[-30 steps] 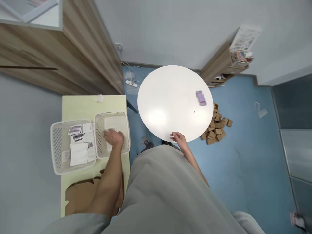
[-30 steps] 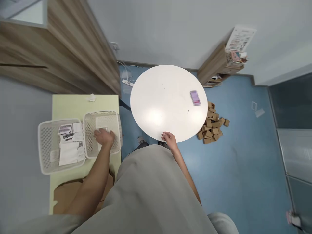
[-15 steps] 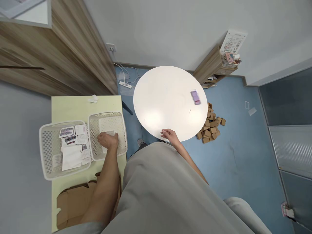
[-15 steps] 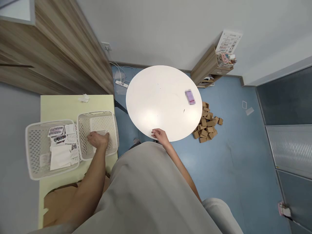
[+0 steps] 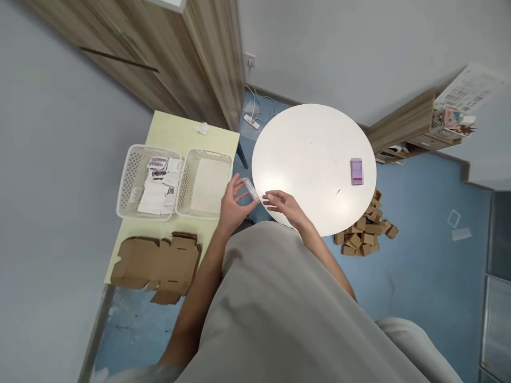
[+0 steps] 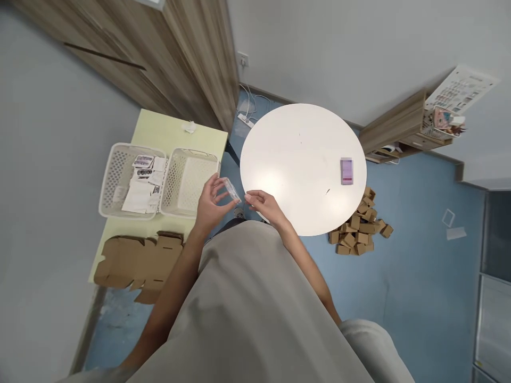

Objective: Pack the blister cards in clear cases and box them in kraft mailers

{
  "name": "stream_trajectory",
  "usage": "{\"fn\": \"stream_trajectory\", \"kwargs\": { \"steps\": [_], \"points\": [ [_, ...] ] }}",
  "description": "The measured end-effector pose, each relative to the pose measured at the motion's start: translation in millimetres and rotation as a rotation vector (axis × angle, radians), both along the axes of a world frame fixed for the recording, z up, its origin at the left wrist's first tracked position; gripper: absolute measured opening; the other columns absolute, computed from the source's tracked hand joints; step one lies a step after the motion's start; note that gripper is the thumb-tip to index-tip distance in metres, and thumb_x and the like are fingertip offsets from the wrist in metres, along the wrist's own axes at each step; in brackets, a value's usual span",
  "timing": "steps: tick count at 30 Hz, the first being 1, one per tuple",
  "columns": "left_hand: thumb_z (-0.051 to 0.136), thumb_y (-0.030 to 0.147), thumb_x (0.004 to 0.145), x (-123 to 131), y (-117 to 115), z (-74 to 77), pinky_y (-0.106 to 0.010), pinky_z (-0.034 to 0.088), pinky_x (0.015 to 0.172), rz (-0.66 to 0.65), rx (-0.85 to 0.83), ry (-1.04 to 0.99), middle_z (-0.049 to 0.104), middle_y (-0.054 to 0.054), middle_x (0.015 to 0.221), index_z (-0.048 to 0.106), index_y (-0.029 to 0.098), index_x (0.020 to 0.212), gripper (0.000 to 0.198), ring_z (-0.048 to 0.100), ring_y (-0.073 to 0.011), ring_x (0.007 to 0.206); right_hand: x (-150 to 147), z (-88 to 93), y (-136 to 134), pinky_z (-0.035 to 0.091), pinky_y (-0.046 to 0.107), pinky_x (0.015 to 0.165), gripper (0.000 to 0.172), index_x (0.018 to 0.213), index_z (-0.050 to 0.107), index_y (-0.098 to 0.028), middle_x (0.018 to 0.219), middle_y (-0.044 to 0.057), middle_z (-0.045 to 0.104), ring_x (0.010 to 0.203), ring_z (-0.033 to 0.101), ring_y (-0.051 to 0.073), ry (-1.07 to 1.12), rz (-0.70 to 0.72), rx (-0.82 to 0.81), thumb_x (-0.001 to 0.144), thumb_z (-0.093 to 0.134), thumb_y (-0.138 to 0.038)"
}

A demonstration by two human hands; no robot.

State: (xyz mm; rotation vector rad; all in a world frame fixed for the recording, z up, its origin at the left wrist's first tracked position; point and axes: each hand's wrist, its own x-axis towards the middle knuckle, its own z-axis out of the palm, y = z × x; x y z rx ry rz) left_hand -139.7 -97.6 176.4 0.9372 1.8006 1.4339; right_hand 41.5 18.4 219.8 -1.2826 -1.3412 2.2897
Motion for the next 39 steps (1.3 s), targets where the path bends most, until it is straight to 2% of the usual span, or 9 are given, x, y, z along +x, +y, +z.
{"fn": "stream_trajectory", "kwargs": {
  "steps": [4, 8, 13, 18, 24, 29, 35, 39],
  "points": [
    [0.087, 0.050, 0.092, 36.3, 5.1, 16.4, -0.053, 0.061, 0.119, -0.062, 0.047, 0.056, 0.057, -0.019, 0.163, 0.042, 0.026, 0.169, 0.092, 0.056, -0.0367, 0.155, 7.9, 16.6, 12.6, 0.062, 0.039, 0.103, 0.057, 0.109, 0.077, -0.023, 0.110, 0.005, 0.082, 0.105, 0.076, 0.022, -0.002, 0.080, -0.005, 0.075, 0.098, -0.063],
    [0.088, 0.047, 0.092, 55.9, 7.0, 28.3, -0.052, 0.063, 0.118, -0.125, 0.043, 0.076, 0.059, -0.016, 0.159, 0.047, 0.027, 0.168, 0.088, 0.059, -0.0357, 0.152, 31.4, 16.5, 21.0, 0.061, 0.039, 0.104, 0.055, 0.107, 0.075, -0.022, 0.100, 0.003, 0.081, 0.100, 0.076, 0.021, 0.020, 0.107, -0.108, 0.073, 0.100, -0.057],
    [0.090, 0.042, 0.090, 76.6, 7.1, 41.8, -0.055, 0.062, 0.119, -0.177, 0.026, 0.042, 0.061, -0.013, 0.157, 0.053, 0.029, 0.166, 0.085, 0.061, -0.0351, 0.150, 61.5, 15.1, 25.0, 0.062, 0.039, 0.101, 0.060, 0.106, 0.077, -0.021, 0.106, 0.006, 0.084, 0.098, 0.077, 0.021, 0.058, 0.098, -0.200, 0.066, 0.105, -0.055],
    [0.089, 0.041, 0.091, 94.3, 7.6, 48.9, -0.055, 0.061, 0.121, -0.208, 0.004, 0.080, 0.061, -0.012, 0.156, 0.056, 0.030, 0.165, 0.082, 0.064, -0.0332, 0.145, 83.3, 15.4, 25.7, 0.063, 0.038, 0.099, 0.061, 0.107, 0.078, -0.022, 0.109, 0.007, 0.085, 0.097, 0.079, 0.022, 0.083, 0.093, -0.254, 0.064, 0.107, -0.055],
    [0.085, 0.039, 0.096, 103.7, 8.3, 62.0, -0.054, 0.061, 0.121, -0.244, 0.056, 0.166, 0.061, -0.010, 0.156, 0.053, 0.035, 0.168, 0.078, 0.065, -0.0320, 0.145, 97.4, 20.0, 26.1, 0.062, 0.038, 0.099, 0.055, 0.108, 0.078, -0.023, 0.112, 0.006, 0.084, 0.102, 0.078, 0.022, 0.148, 0.084, -0.249, 0.069, 0.105, -0.051],
    [0.086, 0.042, 0.095, 104.0, 11.4, 75.0, -0.054, 0.062, 0.120, -0.278, 0.037, 0.202, 0.062, -0.009, 0.156, 0.056, 0.036, 0.167, 0.077, 0.065, -0.0326, 0.144, 103.1, 27.8, 24.9, 0.061, 0.040, 0.102, 0.056, 0.110, 0.078, -0.023, 0.112, 0.006, 0.084, 0.104, 0.078, 0.023, 0.195, 0.081, -0.230, 0.070, 0.105, -0.052],
    [0.093, 0.045, 0.087, 99.6, 8.8, 83.9, -0.056, 0.067, 0.113, -0.268, 0.047, 0.135, 0.062, -0.009, 0.150, 0.063, 0.038, 0.161, 0.080, 0.064, -0.0352, 0.142, 114.4, 40.5, 23.5, 0.061, 0.046, 0.110, 0.062, 0.113, 0.076, -0.024, 0.127, 0.010, 0.083, 0.118, 0.079, 0.029, 0.189, 0.045, -0.259, 0.070, 0.104, -0.059],
    [0.094, 0.044, 0.086, 99.8, 3.7, 87.7, -0.056, 0.068, 0.111, -0.266, 0.061, 0.060, 0.059, -0.009, 0.150, 0.061, 0.038, 0.162, 0.082, 0.062, -0.0357, 0.146, 120.7, 52.2, 28.7, 0.059, 0.049, 0.116, 0.063, 0.115, 0.075, -0.025, 0.133, 0.012, 0.082, 0.127, 0.078, 0.032, 0.184, 0.068, -0.279, 0.071, 0.104, -0.059]
  ]
}}
